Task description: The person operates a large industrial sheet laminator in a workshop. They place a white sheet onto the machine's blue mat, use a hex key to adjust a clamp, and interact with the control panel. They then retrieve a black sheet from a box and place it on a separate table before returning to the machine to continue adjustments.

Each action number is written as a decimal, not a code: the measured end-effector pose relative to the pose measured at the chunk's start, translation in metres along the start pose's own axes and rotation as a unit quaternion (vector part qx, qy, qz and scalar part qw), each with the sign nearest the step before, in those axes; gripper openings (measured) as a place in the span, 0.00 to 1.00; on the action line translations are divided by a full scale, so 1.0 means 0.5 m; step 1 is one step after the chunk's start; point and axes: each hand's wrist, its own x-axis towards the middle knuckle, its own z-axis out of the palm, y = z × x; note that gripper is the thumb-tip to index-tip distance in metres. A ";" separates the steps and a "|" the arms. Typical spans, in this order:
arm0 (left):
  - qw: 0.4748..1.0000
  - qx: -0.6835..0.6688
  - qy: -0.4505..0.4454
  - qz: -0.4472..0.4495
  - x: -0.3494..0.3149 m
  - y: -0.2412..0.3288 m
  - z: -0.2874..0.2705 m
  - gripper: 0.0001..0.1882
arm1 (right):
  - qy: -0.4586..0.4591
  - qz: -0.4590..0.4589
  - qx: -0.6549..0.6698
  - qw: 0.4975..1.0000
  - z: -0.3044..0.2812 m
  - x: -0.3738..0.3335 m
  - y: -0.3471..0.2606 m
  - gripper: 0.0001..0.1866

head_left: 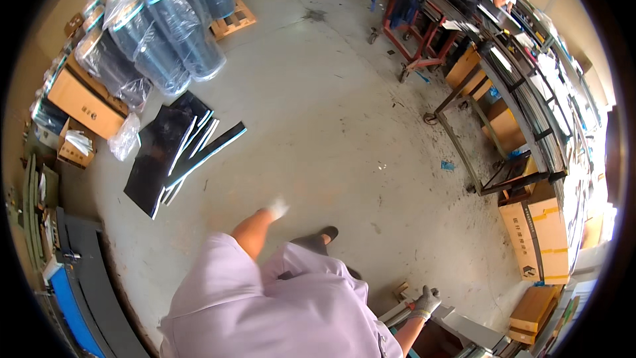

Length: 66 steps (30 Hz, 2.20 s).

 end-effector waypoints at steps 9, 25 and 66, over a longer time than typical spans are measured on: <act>0.940 0.014 0.099 0.328 0.294 1.185 -0.223 0.25 | 0.130 0.075 0.060 0.987 -0.079 0.502 -0.121 0.16; 0.790 0.436 -0.263 0.342 0.645 1.746 0.249 0.21 | 0.432 0.132 -0.030 0.892 -0.629 1.148 -0.234 0.14; 0.339 0.672 -0.344 0.561 -0.490 3.630 2.163 0.21 | 0.750 0.350 0.105 0.551 -2.333 1.201 0.318 0.17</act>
